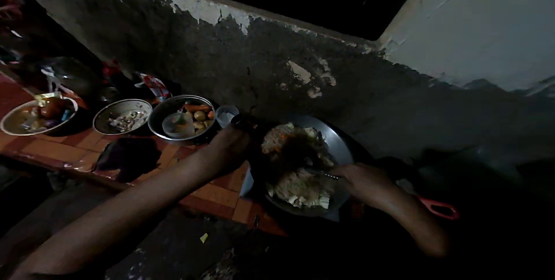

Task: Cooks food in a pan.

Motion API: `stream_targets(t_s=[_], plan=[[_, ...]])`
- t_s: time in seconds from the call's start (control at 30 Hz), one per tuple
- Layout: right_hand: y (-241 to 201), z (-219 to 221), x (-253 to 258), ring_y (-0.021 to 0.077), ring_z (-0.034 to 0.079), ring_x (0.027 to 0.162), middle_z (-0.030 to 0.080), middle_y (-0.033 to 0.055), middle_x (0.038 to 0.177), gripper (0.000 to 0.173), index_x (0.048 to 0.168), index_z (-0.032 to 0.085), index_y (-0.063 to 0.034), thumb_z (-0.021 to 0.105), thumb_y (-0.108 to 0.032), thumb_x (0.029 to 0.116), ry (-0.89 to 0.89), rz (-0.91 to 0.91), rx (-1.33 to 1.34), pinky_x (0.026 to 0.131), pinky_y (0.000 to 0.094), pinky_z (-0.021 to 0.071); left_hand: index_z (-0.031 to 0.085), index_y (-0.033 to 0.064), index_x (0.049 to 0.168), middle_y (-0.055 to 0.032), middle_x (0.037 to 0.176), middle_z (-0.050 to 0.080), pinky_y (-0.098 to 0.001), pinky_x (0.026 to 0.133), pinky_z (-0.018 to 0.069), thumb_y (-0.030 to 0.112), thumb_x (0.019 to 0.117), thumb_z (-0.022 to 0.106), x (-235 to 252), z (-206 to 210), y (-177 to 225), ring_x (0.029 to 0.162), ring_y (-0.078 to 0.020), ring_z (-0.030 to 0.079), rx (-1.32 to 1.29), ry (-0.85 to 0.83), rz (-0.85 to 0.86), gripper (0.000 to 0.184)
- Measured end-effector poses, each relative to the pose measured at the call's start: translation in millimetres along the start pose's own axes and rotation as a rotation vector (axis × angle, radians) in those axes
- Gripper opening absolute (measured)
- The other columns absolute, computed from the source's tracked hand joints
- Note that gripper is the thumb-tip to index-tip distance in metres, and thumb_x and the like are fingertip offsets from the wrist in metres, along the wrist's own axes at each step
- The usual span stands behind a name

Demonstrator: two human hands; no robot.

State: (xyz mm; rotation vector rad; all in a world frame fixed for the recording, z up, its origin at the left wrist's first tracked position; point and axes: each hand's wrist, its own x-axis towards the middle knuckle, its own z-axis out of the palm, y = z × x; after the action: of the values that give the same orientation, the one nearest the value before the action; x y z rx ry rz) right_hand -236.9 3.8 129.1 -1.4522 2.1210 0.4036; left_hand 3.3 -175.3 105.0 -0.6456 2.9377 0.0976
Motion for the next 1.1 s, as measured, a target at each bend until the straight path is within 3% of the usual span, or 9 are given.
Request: stream_targets(t_s=[0.13, 0.4, 0.67, 0.73, 0.9, 1.0, 1.1], plan=[[-19, -2, -14, 0.0433, 0.063, 0.118, 0.067, 0.0235, 0.126, 0.035, 0.139, 0.064, -0.0112, 0.047, -0.016, 0.1091, -0.02, -0.009, -0.024, 0.1, 0.0621, 0.0462, 0.075, 0.0042, 0.096, -0.0162, 0.09, 0.072, -0.054, 0.085, 0.0512, 0.006, 0.1003, 0.06, -4, 1, -13, 0.09, -0.037, 0.069, 0.061, -0.004, -0.011, 0.016], [-53, -1, -29, 0.0465, 0.063, 0.117, 0.068, 0.0257, 0.122, 0.033, 0.135, 0.065, -0.0081, 0.047, -0.012, 0.1082, -0.039, 0.0, -0.16, 0.098, 0.0631, 0.0476, 0.074, 0.0039, 0.096, -0.0156, 0.091, 0.071, -0.0524, 0.087, 0.0519, 0.007, 0.1006, 0.06, -7, 5, -18, 0.093, -0.0359, 0.069, 0.019, 0.0, -0.017, 0.015], [-103, 12, -9, 0.0495, 0.059, 0.123, 0.061, 0.0332, 0.129, 0.031, 0.129, 0.058, 0.012, 0.042, 0.005, 0.1039, -0.105, 0.152, -0.272, 0.099, 0.0593, 0.0488, 0.074, 0.0031, 0.097, -0.0166, 0.092, 0.072, -0.0526, 0.088, 0.0517, 0.006, 0.1002, 0.06, -9, 4, -21, 0.094, -0.0367, 0.069, 0.019, 0.015, -0.007, 0.015], [-93, 2, -10, 0.0499, 0.06, 0.122, 0.062, 0.0322, 0.128, 0.031, 0.132, 0.06, 0.0075, 0.044, 0.001, 0.1057, -0.055, 0.16, -0.268, 0.099, 0.0611, 0.0489, 0.074, 0.0032, 0.098, -0.0165, 0.094, 0.072, -0.0524, 0.088, 0.0521, 0.006, 0.1008, 0.06, -9, 1, -20, 0.095, -0.0366, 0.069, 0.016, 0.004, -0.012, 0.015], [-34, -11, -18, 0.0438, 0.069, 0.105, 0.072, 0.0218, 0.112, 0.028, 0.126, 0.071, -0.0121, 0.055, -0.006, 0.1042, 0.292, 0.228, -0.251, 0.087, 0.0602, 0.0533, 0.074, 0.0023, 0.099, -0.0179, 0.095, 0.072, -0.0531, 0.087, 0.0527, 0.008, 0.1015, 0.059, -6, 1, -10, 0.095, -0.0387, 0.069, 0.006, 0.053, 0.021, 0.017], [-7, 3, 0, 0.0439, 0.069, 0.103, 0.07, 0.0223, 0.115, 0.031, 0.13, 0.07, -0.014, 0.056, -0.005, 0.1033, 0.41, 0.277, -0.279, 0.084, 0.0588, 0.0549, 0.073, 0.0002, 0.1, -0.0196, 0.096, 0.071, -0.0543, 0.09, 0.0514, 0.008, 0.1025, 0.056, 3, 9, 3, 0.097, -0.0393, 0.068, -0.037, 0.047, 0.068, 0.019], [8, 22, 23, 0.046, 0.065, 0.112, 0.065, 0.0257, 0.125, 0.037, 0.137, 0.064, -0.0095, 0.052, -0.001, 0.1035, 0.41, 0.239, -0.216, 0.093, 0.0584, 0.0527, 0.07, -0.0041, 0.106, -0.0231, 0.103, 0.07, -0.0558, 0.094, 0.0499, 0.005, 0.1036, 0.051, 19, 19, 16, 0.105, -0.0417, 0.067, -0.053, -0.049, 0.075, 0.021]])
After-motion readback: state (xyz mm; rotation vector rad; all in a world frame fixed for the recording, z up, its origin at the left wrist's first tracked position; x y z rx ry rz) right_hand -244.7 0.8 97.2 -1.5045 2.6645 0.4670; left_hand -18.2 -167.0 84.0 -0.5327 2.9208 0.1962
